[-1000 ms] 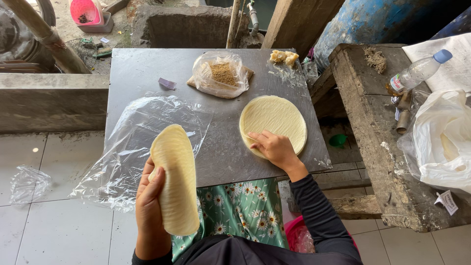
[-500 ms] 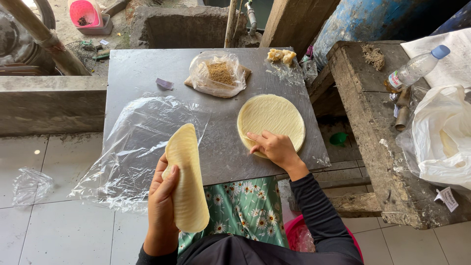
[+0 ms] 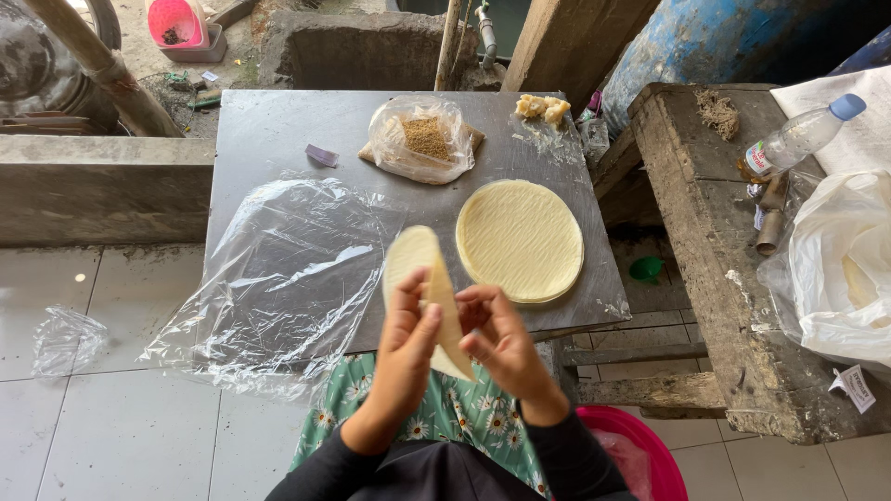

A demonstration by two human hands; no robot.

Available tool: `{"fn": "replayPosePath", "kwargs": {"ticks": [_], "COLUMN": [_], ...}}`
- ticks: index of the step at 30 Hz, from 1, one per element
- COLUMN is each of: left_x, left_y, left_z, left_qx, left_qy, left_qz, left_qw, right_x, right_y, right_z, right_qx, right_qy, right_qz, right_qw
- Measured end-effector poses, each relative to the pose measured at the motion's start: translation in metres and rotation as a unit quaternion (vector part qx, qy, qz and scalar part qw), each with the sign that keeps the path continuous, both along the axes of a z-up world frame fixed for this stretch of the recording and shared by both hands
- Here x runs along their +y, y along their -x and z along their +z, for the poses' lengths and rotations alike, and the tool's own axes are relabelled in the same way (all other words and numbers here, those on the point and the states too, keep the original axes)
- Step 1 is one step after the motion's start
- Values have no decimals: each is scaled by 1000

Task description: The person removes a stack of circular dough sheets from plastic packaging, separates the individual sheets by hand, and places them onto a metal table.

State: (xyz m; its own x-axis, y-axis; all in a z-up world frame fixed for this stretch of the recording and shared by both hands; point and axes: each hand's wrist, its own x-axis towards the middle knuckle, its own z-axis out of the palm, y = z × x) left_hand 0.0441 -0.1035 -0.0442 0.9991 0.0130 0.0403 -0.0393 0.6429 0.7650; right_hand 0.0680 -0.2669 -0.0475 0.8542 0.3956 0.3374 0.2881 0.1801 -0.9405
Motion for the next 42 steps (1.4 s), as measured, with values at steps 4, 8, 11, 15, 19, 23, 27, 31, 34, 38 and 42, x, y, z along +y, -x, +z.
{"fn": "replayPosePath", "kwargs": {"ticks": [4,8,11,15,19,23,27,31,34,38,42], "left_x": [-10,-3,-1,-1,1,0,1,2,2,4,3], "left_y": [-6,-6,-4,-3,-1,2,3,4,4,4,4], "left_z": [-7,-11,-14,-14,-12,-8,-4,-3,-3,-5,-10], "left_qx": [-14,-6,7,32,35,27,36,45,37,25,22], "left_qy": [6,-64,-45,2,-6,-12,-4,-21,-38,-69,-67], "left_qz": [-18,-14,-20,-33,-38,-44,-50,-49,-52,-61,-64], "left_qw": [1000,998,999,999,999,999,998,998,997,995,996], "right_x": [19,9,3,3,-4,-4,2,4,6,10,4], "right_y": [5,8,13,21,28,31,33,34,35,36,38], "right_z": [-1,-11,-14,-12,-14,-15,-10,-3,2,4,-2], "right_qx": [111,167,142,120,142,131,113,104,85,50,89], "right_qy": [-52,-59,-51,-87,-44,-33,-35,-8,20,52,22], "right_qz": [-69,-79,-80,-31,-64,-73,-78,-79,-88,-114,-84], "right_qw": [990,981,985,989,987,988,990,991,992,991,992]}}
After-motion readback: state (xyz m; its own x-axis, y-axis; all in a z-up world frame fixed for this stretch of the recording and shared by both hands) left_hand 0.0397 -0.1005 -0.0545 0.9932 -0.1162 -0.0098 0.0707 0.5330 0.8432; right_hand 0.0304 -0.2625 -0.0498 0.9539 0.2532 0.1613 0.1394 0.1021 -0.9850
